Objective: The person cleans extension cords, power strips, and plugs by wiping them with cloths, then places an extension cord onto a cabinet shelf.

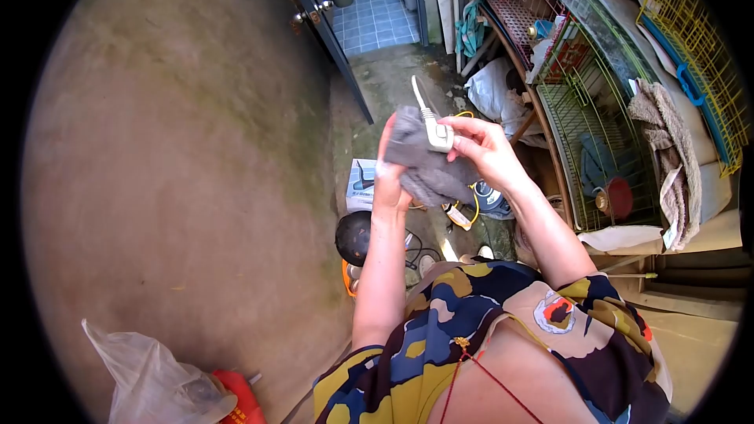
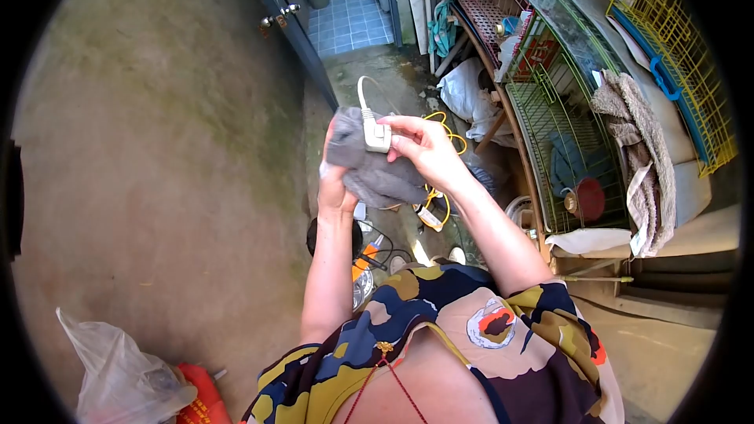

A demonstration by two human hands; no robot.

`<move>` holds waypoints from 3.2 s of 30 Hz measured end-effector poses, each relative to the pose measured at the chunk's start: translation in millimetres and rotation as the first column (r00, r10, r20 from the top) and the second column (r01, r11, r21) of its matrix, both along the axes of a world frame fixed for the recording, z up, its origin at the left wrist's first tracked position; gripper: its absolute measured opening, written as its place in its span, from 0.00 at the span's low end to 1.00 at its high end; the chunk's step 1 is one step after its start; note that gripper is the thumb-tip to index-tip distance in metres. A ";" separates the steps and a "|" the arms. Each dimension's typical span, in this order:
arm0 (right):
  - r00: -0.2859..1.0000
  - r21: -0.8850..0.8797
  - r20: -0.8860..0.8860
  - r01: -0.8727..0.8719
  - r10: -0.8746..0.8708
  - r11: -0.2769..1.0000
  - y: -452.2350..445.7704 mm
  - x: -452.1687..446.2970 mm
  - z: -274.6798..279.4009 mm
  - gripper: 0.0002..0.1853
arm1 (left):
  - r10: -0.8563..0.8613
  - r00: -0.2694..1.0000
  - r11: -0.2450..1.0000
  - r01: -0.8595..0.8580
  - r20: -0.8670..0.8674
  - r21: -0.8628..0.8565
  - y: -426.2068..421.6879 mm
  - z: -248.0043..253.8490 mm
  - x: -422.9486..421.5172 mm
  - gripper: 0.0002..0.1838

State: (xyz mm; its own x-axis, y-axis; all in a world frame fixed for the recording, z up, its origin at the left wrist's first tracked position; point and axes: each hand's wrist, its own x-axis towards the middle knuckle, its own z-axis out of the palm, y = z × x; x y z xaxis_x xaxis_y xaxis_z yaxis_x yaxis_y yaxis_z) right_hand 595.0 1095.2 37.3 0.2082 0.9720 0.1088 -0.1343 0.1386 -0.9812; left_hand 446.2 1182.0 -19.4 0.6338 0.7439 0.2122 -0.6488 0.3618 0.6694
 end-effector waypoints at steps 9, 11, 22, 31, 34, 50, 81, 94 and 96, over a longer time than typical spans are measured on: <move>0.761 0.260 0.574 0.183 -0.304 0.948 2.2 -20.9 -13.5 0.14 | 0.134 0.969 0.989 -0.143 -0.207 -0.029 -16.7 17.2 9.7 0.26; 0.660 0.361 0.655 0.153 -0.367 0.920 5.9 -23.3 -28.2 0.12 | 0.199 0.923 0.979 -0.198 -0.329 0.039 -15.3 22.5 18.0 0.29; 0.753 0.284 0.570 0.195 -0.329 0.939 0.1 -20.1 -16.1 0.16 | -0.031 0.991 0.995 0.043 -0.128 0.092 -11.5 21.1 2.2 0.44; 0.747 0.286 0.561 0.232 -0.358 0.930 7.2 -32.6 -22.8 0.13 | 0.279 0.919 0.960 -0.272 -0.279 0.065 -11.9 23.4 15.3 0.33; 0.836 0.223 0.449 0.238 -0.317 0.945 11.3 -28.4 -39.4 0.17 | 0.070 0.972 0.996 -0.055 -0.224 0.073 -7.7 31.5 4.0 0.41; 0.928 0.031 0.235 0.289 -0.288 0.957 -9.3 -36.6 -17.7 0.14 | -0.093 0.993 0.938 0.062 -0.075 -0.340 -13.5 -2.0 -16.6 0.18; 0.749 0.157 0.486 0.432 -0.451 0.888 -73.5 40.0 -21.0 0.22 | 0.262 0.863 0.934 -0.113 -0.433 0.339 -83.2 29.6 83.2 0.14; 0.382 0.311 0.870 0.066 -0.312 0.948 -17.7 58.0 -7.0 0.38 | -0.140 0.921 0.988 0.155 -0.364 0.011 12.1 15.5 51.3 0.13; 0.292 0.320 0.903 0.032 -0.315 0.947 -5.3 60.7 4.6 0.37 | -0.190 0.919 0.976 0.215 -0.345 0.034 24.6 13.7 45.3 0.14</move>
